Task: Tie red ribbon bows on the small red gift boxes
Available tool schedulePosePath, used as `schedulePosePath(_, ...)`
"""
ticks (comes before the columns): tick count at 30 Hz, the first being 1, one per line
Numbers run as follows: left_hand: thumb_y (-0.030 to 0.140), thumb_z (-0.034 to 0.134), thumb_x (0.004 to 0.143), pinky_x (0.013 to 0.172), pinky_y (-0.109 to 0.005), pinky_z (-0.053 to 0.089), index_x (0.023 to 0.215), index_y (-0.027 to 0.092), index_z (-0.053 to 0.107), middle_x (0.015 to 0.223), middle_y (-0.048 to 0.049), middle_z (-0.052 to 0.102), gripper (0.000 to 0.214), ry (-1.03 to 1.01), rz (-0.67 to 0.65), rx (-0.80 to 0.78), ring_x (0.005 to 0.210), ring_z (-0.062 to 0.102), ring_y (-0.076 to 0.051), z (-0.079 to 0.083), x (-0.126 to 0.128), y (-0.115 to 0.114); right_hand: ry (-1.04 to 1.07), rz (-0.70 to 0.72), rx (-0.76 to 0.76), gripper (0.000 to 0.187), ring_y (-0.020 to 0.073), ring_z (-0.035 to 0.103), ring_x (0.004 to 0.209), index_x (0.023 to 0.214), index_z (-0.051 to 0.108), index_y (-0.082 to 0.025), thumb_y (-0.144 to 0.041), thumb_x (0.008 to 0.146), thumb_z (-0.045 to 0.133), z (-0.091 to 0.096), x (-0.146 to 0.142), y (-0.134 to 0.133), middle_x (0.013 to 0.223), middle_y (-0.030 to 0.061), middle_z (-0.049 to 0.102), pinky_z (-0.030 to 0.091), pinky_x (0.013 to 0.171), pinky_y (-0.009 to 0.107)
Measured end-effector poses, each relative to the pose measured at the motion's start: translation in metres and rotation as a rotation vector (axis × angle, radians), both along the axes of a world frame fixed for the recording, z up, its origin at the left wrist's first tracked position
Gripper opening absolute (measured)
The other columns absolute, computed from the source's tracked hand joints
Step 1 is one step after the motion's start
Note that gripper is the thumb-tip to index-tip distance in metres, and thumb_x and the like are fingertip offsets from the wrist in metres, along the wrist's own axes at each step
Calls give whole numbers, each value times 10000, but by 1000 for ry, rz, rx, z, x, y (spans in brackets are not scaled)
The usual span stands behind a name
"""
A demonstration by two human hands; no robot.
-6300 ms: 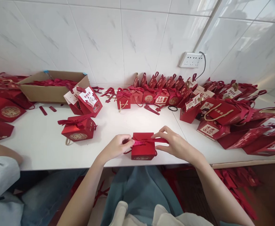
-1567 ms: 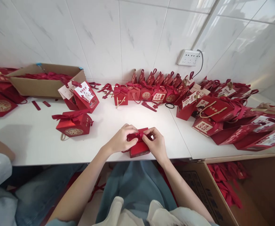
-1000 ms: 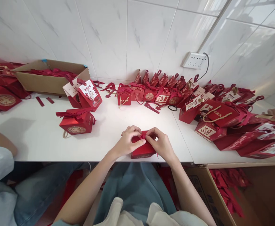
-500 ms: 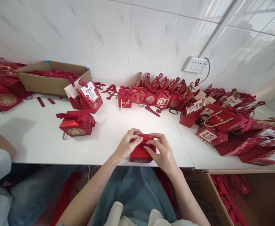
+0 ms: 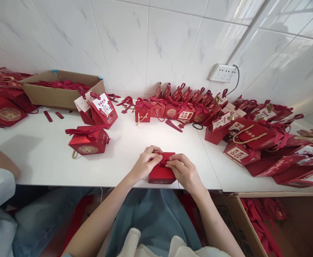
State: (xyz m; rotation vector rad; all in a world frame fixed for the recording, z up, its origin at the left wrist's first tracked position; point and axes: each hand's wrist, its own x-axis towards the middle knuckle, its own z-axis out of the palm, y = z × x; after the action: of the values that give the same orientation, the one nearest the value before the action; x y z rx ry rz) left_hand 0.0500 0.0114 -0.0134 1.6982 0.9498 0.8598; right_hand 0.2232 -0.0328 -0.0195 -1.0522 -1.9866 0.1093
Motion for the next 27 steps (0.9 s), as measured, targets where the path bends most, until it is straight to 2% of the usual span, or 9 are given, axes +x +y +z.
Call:
schedulePosePath(6, 346, 452, 857, 839, -327, 418, 587, 185, 588, 974, -52, 569, 342, 6, 41, 46, 952, 527, -196, 1, -4, 1, -5, 20, -22, 152, 144, 611, 822, 867, 603, -201, -108, 889, 485, 6, 3, 2, 898, 62, 585, 541, 748, 270)
schedulePosePath(10, 342, 452, 865, 820, -340, 416, 595, 191, 602, 915, -50, 581, 344, 108, 96, 133, 929, 529, -198, 6, -12, -2, -70, 2, -52, 167, 141, 605, 788, 868, 598, -198, -119, 901, 454, 11, 11, 1, 944, 73, 573, 533, 709, 269)
schedulePosePath(15, 299, 453, 882, 861, -385, 377, 662, 195, 622, 909, -42, 552, 296, 283, 216, 380, 883, 529, -184, 5, -17, -20, -224, -110, 4, 169, 155, 574, 725, 848, 610, -188, -140, 899, 457, 10, 26, -5, 951, 90, 565, 503, 617, 287)
schedulePosePath(19, 272, 433, 898, 758, -301, 442, 777, 192, 586, 876, -33, 507, 211, 232, 249, 378, 791, 531, -138, -2, -12, -34, -201, -171, 6, 120, 170, 568, 755, 908, 605, -206, -192, 896, 487, 10, 27, -13, 929, 84, 572, 490, 654, 310)
schedulePosePath(22, 260, 428, 899, 686, -257, 462, 819, 199, 537, 854, -24, 504, 148, 158, 260, 315, 762, 527, -126, -5, -7, -38, -23, -230, -136, 157, 159, 548, 718, 856, 568, -187, -287, 914, 462, 14, 19, -20, 814, 60, 565, 464, 636, 286)
schedulePosePath(25, 232, 438, 888, 764, -282, 462, 791, 206, 509, 906, -30, 556, 123, 141, 249, 321, 874, 535, -150, -5, -5, -38, 74, -294, -457, 361, 118, 427, 516, 659, 471, -198, -405, 935, 368, 18, 8, -27, 576, -16, 468, 364, 498, 247)
schedulePosePath(27, 213, 445, 876, 810, -312, 453, 762, 207, 496, 960, -35, 583, 126, 146, 246, 329, 937, 524, -168, -4, -5, -39, 107, -311, -645, 411, 104, 342, 458, 605, 411, -205, -490, 901, 398, 19, 0, -29, 493, -50, 379, 305, 458, 238)
